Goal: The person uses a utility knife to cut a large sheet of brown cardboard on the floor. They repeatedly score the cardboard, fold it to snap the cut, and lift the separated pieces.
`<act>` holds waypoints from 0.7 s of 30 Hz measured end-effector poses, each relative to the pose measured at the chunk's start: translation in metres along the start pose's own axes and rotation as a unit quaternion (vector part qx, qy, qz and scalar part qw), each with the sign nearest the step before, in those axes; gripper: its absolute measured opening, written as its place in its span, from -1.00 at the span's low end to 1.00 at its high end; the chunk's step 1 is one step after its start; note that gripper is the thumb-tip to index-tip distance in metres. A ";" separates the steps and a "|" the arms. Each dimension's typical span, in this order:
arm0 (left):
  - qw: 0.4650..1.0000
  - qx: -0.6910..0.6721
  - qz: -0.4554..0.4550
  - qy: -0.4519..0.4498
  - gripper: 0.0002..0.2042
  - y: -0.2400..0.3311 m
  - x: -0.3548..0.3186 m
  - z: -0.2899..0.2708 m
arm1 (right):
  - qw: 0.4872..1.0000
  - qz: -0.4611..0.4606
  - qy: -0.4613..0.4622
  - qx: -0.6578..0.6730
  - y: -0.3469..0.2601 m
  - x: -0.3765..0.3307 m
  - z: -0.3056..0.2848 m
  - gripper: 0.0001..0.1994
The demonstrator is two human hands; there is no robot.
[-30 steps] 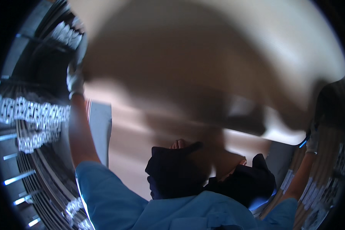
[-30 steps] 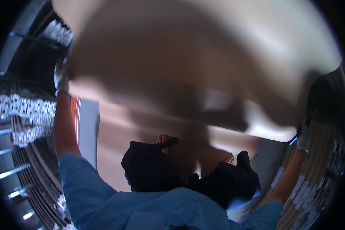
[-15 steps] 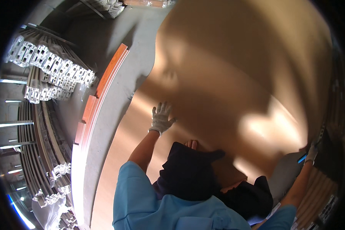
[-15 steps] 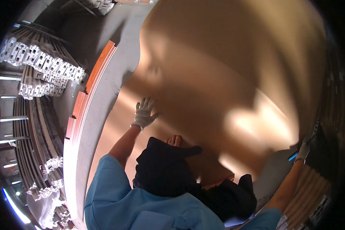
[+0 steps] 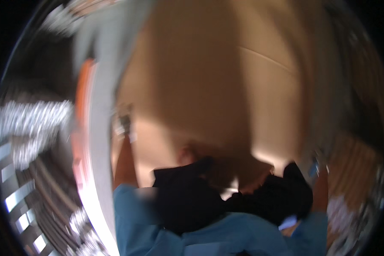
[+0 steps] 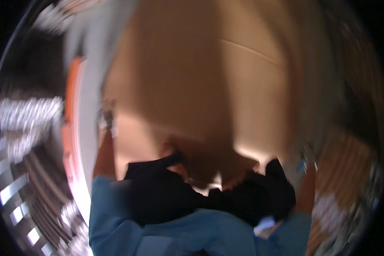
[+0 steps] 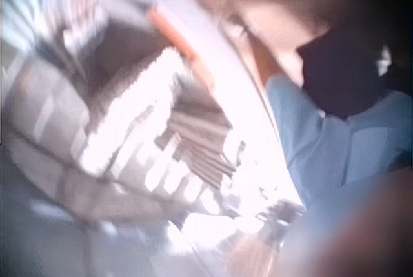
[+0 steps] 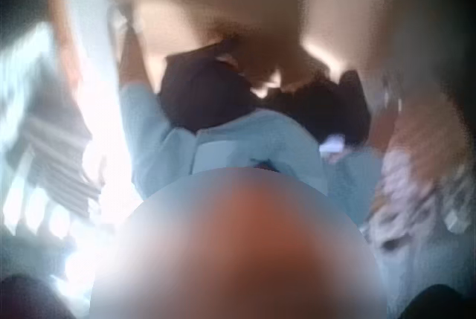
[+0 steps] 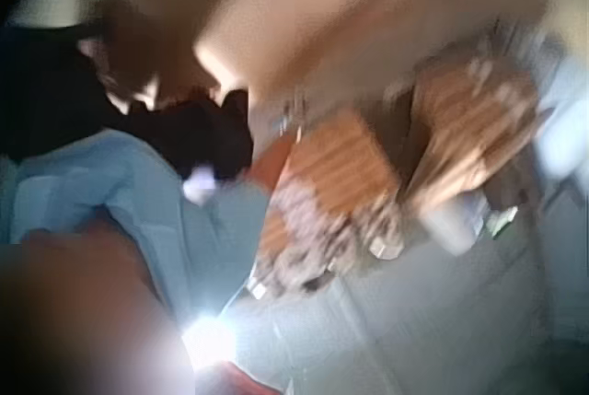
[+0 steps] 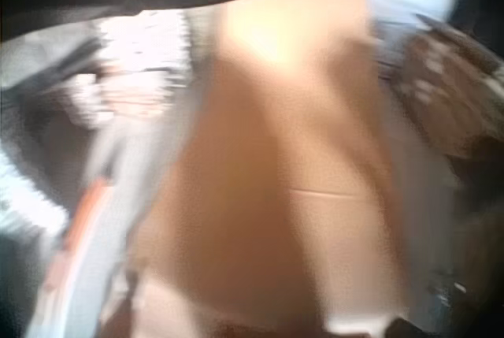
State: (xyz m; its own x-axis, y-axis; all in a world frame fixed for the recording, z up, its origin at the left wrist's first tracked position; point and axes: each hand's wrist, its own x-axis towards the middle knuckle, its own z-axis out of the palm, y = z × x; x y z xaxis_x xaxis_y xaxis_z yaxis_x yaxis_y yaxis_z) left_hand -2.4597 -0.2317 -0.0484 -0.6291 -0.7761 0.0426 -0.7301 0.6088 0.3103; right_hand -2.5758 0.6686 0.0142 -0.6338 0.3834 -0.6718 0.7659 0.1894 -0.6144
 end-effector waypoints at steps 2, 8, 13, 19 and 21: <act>0.997 -0.001 0.034 -0.071 -0.40 -0.022 0.041 -0.002 | 0.999 0.042 0.014 -0.023 0.043 -0.018 0.000 -0.82; 0.973 0.058 -0.065 -0.211 -0.32 -0.076 0.108 -0.003 | 0.931 0.016 -0.252 0.265 0.079 -0.012 0.018 -0.74; 0.958 -0.044 -0.083 -0.272 -0.30 -0.108 0.127 -0.003 | 0.979 0.070 0.063 -0.179 0.047 -0.033 0.049 -0.70; 0.938 -0.073 -0.212 -0.265 -0.29 -0.119 0.138 0.005 | 0.960 0.082 0.073 -0.258 0.045 -0.042 0.061 -0.63; 0.960 0.078 -0.092 -0.254 -0.43 -0.127 0.137 0.007 | 0.959 0.083 0.079 -0.259 0.049 -0.038 0.062 -0.62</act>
State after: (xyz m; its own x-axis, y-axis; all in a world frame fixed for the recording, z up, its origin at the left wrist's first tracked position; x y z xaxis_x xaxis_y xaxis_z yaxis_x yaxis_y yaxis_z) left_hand -2.4551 -0.4144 -0.0891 -0.5052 -0.7166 -0.4809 -0.8476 0.5168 0.1203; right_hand -2.5204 0.6073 -0.0159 -0.5050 0.5715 -0.6468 0.8318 0.5221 -0.1882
